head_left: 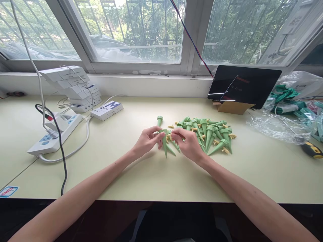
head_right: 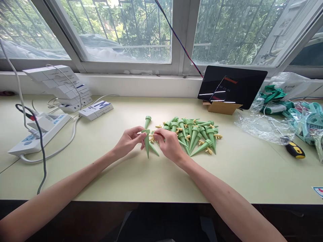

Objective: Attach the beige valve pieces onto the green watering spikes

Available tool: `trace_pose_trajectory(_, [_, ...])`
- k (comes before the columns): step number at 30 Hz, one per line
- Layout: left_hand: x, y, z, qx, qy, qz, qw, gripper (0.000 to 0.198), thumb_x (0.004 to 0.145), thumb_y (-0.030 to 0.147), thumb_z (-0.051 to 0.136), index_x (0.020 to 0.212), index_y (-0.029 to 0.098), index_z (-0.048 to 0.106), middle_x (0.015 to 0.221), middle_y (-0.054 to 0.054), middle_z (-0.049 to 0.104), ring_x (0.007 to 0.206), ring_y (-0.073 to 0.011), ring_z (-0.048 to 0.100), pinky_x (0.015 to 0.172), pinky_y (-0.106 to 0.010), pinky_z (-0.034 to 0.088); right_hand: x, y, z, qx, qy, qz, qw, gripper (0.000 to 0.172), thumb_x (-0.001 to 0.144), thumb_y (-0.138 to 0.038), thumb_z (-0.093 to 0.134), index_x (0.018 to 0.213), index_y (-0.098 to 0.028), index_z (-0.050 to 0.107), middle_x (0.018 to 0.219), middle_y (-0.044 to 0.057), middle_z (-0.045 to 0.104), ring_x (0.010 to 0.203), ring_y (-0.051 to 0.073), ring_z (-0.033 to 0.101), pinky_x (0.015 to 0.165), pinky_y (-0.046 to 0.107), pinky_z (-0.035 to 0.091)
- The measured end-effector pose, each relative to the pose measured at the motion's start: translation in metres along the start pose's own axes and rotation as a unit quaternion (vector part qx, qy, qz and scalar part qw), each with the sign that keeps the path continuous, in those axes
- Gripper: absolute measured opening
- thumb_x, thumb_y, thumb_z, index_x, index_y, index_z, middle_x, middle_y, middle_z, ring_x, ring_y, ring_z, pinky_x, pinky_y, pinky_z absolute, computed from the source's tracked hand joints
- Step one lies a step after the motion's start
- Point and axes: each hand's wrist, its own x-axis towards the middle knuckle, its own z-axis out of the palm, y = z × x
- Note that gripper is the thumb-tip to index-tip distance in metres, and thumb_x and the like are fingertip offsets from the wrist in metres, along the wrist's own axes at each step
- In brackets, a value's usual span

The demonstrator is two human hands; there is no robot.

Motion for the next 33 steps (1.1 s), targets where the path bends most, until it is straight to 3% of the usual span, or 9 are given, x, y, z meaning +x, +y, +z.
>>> trace_pose_trajectory(5, [-0.0006, 0.0024, 0.0007, -0.006, -0.008, -0.009, 1.0, 0.031, 0.087, 0.044, 0.069, 0.09, 0.014, 0.062, 0.059, 0.0, 0.064, 0.048, -0.0126, 0.059, 0.052, -0.027, 0.05, 0.0001, 0.0034, -0.0006, -0.005, -0.005, 0.003, 1.0, 0.024, 0.097, -0.033, 0.051, 0.081, -0.019, 0.064, 0.069, 0.001, 0.064, 0.058, 0.013, 0.054, 0.058, 0.025, 0.044])
trace_pose_trajectory(15, [0.0013, -0.0004, -0.005, -0.031, -0.061, -0.021, 0.997, 0.027, 0.088, 0.038, 0.069, 0.1, 0.014, 0.063, 0.078, -0.005, 0.067, 0.065, -0.0153, 0.064, 0.063, -0.03, 0.056, 0.0006, 0.0023, -0.0011, 0.013, 0.001, 0.019, 1.0, 0.028, 0.097, -0.038, 0.051, 0.081, -0.019, 0.063, 0.068, 0.001, 0.062, 0.055, 0.012, 0.05, 0.054, 0.024, 0.042])
trace_pose_trajectory(24, [0.002, 0.0032, -0.0036, -0.044, -0.061, -0.03, 0.997, 0.027, 0.085, 0.038, 0.072, 0.096, 0.014, 0.066, 0.076, -0.005, 0.067, 0.064, -0.015, 0.063, 0.059, -0.029, 0.056, -0.0002, 0.0034, -0.0011, 0.009, 0.006, 0.008, 1.0, 0.021, 0.094, -0.032, 0.055, 0.084, -0.019, 0.067, 0.073, 0.003, 0.067, 0.066, 0.016, 0.06, 0.062, 0.027, 0.049])
trace_pose_trajectory(33, [0.0026, -0.0005, -0.0064, -0.048, -0.056, -0.039, 0.997, 0.028, 0.086, 0.037, 0.071, 0.099, 0.012, 0.069, 0.076, -0.006, 0.067, 0.062, -0.014, 0.062, 0.058, -0.028, 0.054, 0.0005, -0.0003, -0.0023, 0.008, 0.013, -0.007, 1.0, 0.014, 0.092, -0.026, 0.057, 0.087, -0.019, 0.068, 0.077, 0.003, 0.068, 0.068, 0.015, 0.062, 0.066, 0.027, 0.05])
